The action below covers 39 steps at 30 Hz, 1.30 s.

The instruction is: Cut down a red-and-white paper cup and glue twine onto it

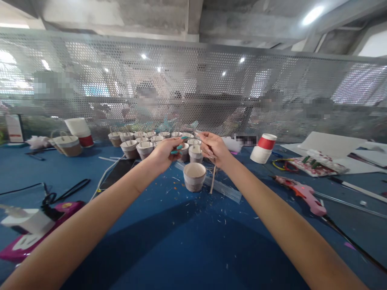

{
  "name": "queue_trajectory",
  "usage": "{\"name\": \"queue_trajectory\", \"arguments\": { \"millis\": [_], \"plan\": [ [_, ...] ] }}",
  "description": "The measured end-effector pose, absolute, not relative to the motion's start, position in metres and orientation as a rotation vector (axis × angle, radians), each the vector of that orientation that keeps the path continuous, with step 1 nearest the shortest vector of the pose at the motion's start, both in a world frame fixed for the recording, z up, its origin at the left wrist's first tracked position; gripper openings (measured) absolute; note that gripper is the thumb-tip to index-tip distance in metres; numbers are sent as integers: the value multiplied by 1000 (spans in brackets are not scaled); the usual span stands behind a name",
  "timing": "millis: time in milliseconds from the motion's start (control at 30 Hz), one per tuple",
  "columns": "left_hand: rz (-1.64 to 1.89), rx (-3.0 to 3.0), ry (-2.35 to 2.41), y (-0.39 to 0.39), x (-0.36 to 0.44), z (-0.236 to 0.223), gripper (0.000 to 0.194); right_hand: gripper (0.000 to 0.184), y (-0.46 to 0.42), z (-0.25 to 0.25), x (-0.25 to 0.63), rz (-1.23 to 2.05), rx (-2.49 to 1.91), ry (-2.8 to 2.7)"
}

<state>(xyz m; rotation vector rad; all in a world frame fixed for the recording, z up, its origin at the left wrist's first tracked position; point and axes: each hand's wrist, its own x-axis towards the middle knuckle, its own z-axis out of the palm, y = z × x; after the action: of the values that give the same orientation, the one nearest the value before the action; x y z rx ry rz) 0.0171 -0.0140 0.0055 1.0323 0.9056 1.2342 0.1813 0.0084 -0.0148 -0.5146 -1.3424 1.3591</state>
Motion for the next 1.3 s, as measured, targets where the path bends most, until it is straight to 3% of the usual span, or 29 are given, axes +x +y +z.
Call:
{"name": "queue_trajectory", "arguments": {
  "millis": [333,1300],
  "plan": [
    [1299,987,847,-16,19,4,9,26,8,-19,176,1321,-470,-1299],
    [1336,785,743,-17,32,-13,9,21,5,-28,164,1309,-496,-1131]
  ]
}}
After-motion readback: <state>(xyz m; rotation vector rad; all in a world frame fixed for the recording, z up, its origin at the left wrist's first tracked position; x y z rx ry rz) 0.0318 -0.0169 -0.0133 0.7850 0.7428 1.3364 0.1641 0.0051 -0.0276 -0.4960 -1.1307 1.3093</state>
